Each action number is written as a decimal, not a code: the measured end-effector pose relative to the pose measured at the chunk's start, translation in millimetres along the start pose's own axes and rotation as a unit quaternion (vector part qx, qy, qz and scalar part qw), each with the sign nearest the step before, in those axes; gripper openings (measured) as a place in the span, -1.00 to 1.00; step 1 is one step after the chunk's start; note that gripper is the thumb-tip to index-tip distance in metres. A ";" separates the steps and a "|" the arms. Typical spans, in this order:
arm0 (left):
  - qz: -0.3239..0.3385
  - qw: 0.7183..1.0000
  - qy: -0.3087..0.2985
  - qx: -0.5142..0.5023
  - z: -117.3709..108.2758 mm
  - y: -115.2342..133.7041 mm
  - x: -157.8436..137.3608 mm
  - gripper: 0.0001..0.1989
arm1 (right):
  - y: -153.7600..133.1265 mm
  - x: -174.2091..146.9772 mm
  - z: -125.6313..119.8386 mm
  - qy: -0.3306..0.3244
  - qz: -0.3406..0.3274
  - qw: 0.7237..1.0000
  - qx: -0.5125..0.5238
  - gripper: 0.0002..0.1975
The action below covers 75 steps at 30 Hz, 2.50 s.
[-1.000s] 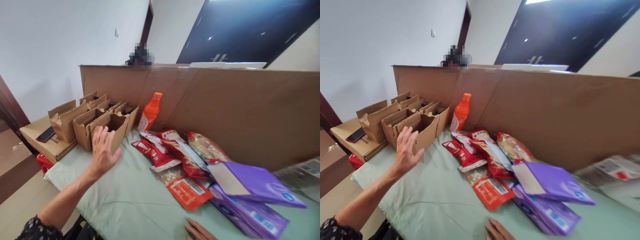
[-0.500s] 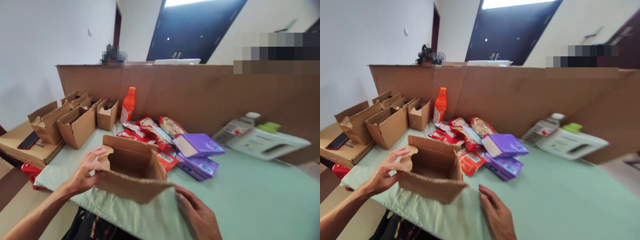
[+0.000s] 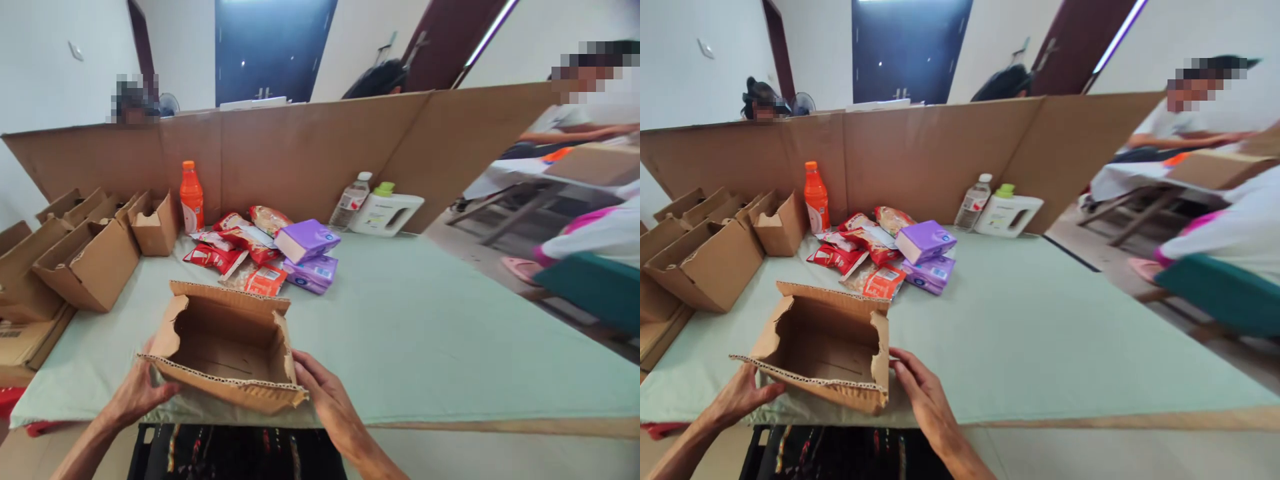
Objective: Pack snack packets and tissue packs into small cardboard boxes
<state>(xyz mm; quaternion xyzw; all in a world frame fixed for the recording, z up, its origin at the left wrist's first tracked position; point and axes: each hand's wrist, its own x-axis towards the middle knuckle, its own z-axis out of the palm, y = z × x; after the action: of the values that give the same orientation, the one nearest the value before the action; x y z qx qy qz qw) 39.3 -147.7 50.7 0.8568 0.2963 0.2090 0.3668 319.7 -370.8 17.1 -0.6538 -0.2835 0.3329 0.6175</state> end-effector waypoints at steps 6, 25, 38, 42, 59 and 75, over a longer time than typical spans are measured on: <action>0.047 0.998 -0.020 0.031 49.8 19.8 21.7 -0.36 | 2.1 21.6 -9.1 0.071 -0.029 0.995 0.069 -0.37; 0.095 0.990 0.060 0.086 124.7 -0.8 51.5 -0.30 | -45.1 186.9 -140.3 0.217 -0.226 0.869 -0.383 0.08; 0.074 0.990 0.063 0.102 121.1 1.8 57.9 -0.40 | -65.9 265.4 -141.9 0.140 -0.139 0.861 -0.470 -0.18; 0.077 0.990 0.075 0.090 124.3 -5.6 58.1 -0.39 | -83.7 247.9 -150.3 0.125 -0.127 0.857 -0.484 -0.44; 0.100 0.989 0.047 0.094 123.8 -22.2 53.0 -0.38 | -126.9 309.0 -146.8 -0.130 -0.147 0.745 -0.637 0.16; 0.089 0.989 0.071 0.091 119.0 -12.1 62.4 -0.52 | -133.3 260.7 -144.8 -0.132 -0.129 0.744 -0.642 0.19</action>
<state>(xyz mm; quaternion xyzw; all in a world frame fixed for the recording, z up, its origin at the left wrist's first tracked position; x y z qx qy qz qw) 149.4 -159.8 -26.3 0.8923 0.2622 0.2734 0.2457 599.9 -246.4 129.9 -0.8027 -0.5903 0.0721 0.0449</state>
